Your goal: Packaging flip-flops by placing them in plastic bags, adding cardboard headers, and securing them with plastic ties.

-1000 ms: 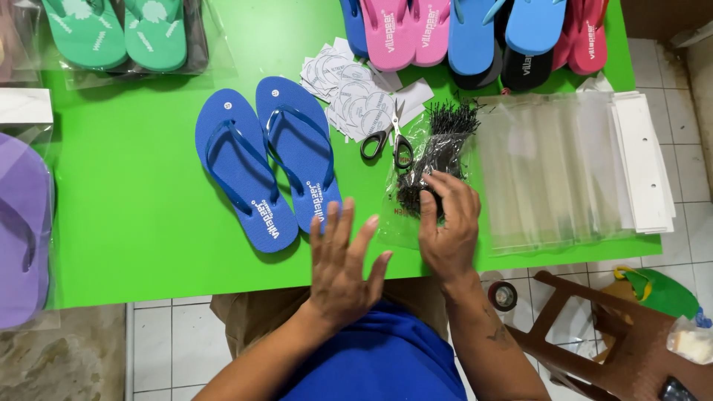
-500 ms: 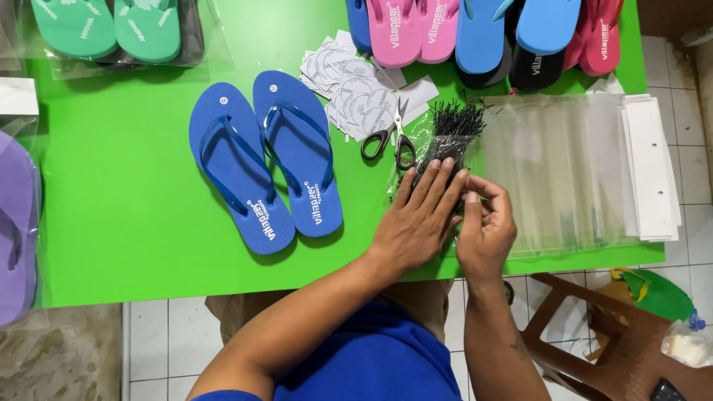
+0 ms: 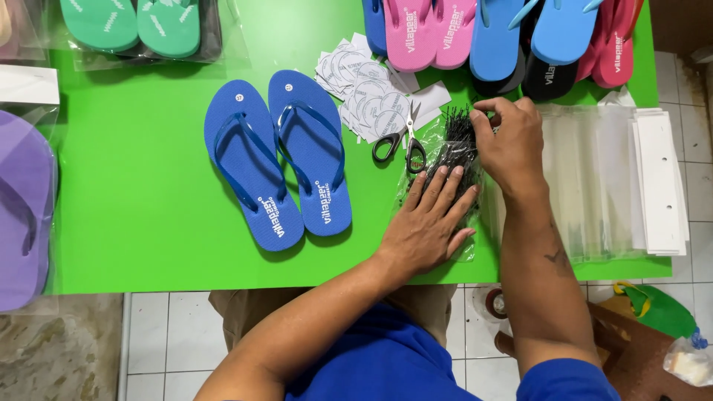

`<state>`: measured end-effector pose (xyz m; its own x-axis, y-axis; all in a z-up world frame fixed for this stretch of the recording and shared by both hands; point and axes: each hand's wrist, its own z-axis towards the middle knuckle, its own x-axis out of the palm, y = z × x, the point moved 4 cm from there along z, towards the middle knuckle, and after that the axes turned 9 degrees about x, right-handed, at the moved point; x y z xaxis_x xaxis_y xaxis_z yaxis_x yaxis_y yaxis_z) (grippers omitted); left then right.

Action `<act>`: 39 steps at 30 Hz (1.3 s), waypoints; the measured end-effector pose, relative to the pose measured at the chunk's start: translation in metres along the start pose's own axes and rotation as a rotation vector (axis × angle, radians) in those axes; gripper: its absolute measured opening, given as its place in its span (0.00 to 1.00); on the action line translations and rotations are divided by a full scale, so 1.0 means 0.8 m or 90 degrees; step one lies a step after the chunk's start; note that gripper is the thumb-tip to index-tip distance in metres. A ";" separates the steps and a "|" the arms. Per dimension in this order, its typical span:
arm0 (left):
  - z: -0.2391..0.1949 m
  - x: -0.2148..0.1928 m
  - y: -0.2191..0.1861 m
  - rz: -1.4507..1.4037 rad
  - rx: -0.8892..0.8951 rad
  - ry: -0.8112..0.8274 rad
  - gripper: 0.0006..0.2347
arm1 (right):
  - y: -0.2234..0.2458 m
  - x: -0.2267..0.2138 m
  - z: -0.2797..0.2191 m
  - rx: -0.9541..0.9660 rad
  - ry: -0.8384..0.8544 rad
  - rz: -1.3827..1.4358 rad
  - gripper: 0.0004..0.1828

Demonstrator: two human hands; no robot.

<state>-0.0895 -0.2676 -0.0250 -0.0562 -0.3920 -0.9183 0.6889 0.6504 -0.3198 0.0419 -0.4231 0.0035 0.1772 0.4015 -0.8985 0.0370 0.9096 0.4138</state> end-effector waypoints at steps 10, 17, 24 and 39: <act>-0.001 0.002 -0.001 0.042 0.001 -0.034 0.29 | 0.002 0.011 0.036 0.127 0.121 0.067 0.10; -0.001 0.001 0.001 0.027 0.005 0.011 0.29 | -0.005 0.011 0.039 0.121 0.102 0.177 0.04; 0.000 0.004 -0.001 0.068 0.008 0.006 0.29 | -0.013 0.008 0.046 0.105 0.080 0.231 0.02; -0.003 0.001 -0.001 0.092 0.044 -0.113 0.28 | 0.010 -0.005 0.092 0.032 0.025 0.300 0.05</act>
<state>-0.0922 -0.2669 -0.0261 0.1703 -0.4092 -0.8964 0.7284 0.6649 -0.1652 0.1139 -0.4253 0.0211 0.1487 0.7736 -0.6160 0.0099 0.6217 0.7832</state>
